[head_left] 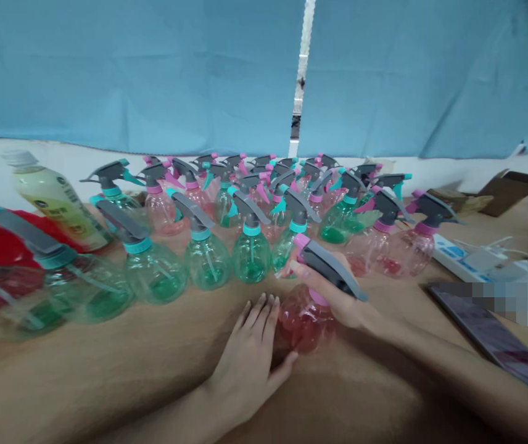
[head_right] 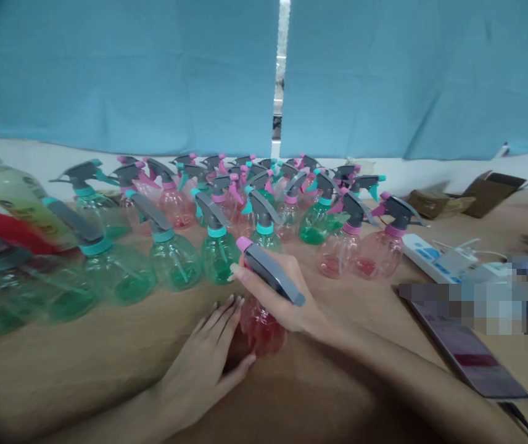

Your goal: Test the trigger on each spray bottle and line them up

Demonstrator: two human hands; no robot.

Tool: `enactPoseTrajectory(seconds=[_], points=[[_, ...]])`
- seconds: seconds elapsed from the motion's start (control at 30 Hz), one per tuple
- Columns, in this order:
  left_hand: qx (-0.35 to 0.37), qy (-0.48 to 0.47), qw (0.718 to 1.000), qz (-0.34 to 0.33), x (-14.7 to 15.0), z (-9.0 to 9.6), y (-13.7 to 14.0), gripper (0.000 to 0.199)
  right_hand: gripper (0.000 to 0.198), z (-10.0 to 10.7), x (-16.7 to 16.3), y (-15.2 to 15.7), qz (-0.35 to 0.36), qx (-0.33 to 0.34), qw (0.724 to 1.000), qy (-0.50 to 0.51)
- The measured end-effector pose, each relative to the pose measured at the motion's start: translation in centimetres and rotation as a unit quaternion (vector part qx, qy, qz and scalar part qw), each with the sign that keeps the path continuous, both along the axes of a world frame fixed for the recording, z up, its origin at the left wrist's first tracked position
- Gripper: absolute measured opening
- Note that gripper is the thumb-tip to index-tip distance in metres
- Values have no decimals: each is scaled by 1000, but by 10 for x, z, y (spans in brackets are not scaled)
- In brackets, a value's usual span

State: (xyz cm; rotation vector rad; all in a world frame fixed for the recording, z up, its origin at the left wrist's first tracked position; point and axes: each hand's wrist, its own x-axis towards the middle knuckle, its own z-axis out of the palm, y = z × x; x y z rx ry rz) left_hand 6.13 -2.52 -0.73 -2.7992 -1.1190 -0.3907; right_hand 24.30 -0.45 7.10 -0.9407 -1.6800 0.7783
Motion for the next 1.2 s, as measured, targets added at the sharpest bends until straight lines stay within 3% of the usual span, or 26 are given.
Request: enactPoseTrajectory(seconds=[0.23, 0.43, 0.73, 1.2], points=[[8, -3, 1000, -5, 1, -1, 0, 64, 27, -9, 1, 4, -26, 23, 999, 1], [-1, -7, 1000, -5, 0, -1, 1, 63, 24, -14, 3, 3, -5, 21, 1000, 21], [-4, -2, 1000, -4, 0, 0, 1, 63, 18, 2, 0, -4, 6, 11, 1000, 14], [-7, -3, 1000, -5, 1, 0, 0, 63, 15, -4, 0, -1, 42, -13, 998, 48]])
